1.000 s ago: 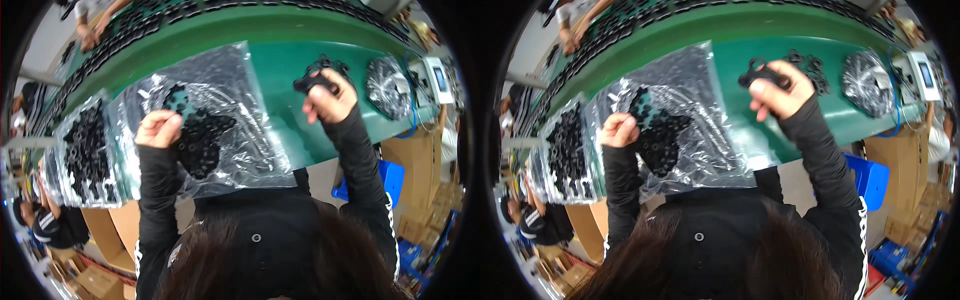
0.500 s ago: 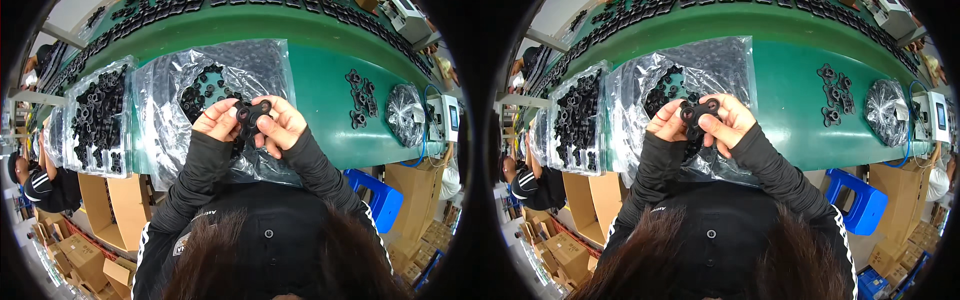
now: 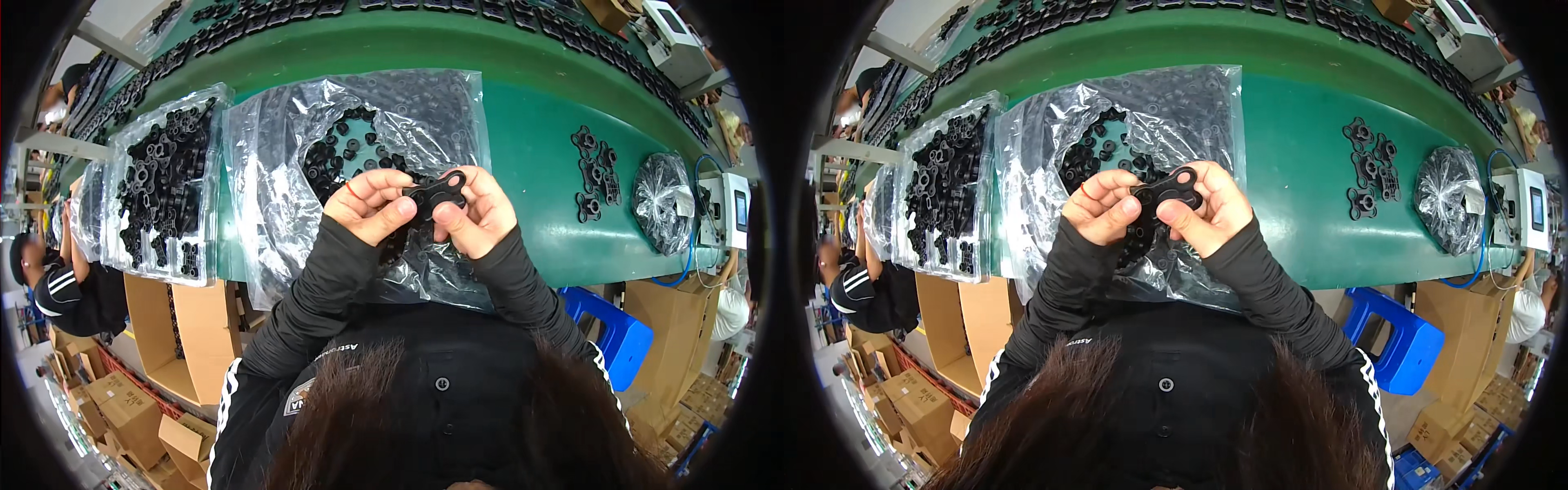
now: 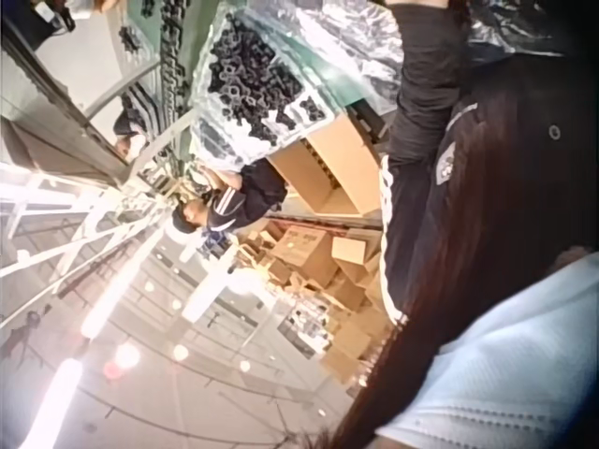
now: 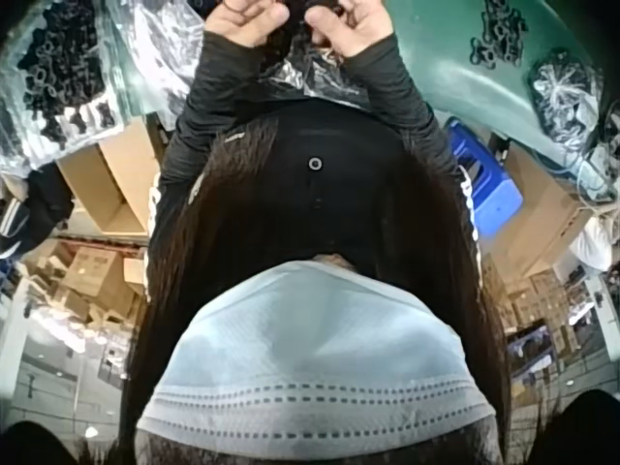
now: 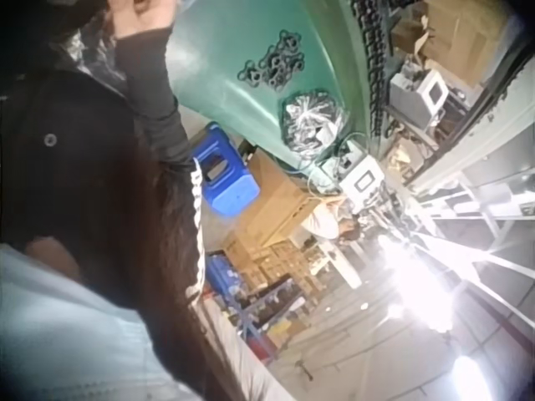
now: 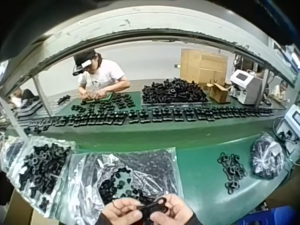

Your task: The person assembles parts by taking rubber grommets from a bag and pressing them into the openings of plastic brackets by hand.

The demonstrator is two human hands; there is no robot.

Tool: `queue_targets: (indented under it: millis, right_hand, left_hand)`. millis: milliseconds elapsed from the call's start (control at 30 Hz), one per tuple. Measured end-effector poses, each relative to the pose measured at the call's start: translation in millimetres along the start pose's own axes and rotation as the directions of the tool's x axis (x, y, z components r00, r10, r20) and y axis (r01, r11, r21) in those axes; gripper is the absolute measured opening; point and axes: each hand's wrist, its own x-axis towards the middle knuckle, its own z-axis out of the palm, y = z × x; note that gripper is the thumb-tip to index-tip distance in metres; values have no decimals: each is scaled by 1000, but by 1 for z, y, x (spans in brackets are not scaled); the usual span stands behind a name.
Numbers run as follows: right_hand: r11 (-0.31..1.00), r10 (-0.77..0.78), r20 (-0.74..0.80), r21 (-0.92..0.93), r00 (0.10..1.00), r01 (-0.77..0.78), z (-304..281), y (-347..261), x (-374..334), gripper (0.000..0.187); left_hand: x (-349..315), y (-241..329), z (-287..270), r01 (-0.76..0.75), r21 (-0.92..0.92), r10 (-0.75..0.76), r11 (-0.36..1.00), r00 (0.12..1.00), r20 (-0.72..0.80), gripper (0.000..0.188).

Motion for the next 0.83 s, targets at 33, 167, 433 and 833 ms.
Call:
queue_targets:
  millis: [33,167,433,833]
  right_hand:
    - [994,-91,-28,-54,995,90,0,3,0,26]
    - [994,-64,-71,-97,995,57,1,-1,-1,27]
    - [967,234,15,95,972,-235,-27,-35,-6,25]
    - [954,286,-67,108,956,-278,-63,-26,1,33]
  left_hand:
    - [1,-1,-1,10,-77,-9,997,1000,7,27]
    - [-3,7,17,-65,319,80,945,996,-33,30]
    - [58,24,-54,-154,986,378,-57,911,164,12]
    - [65,12,-53,82,991,64,110,994,-90,28]
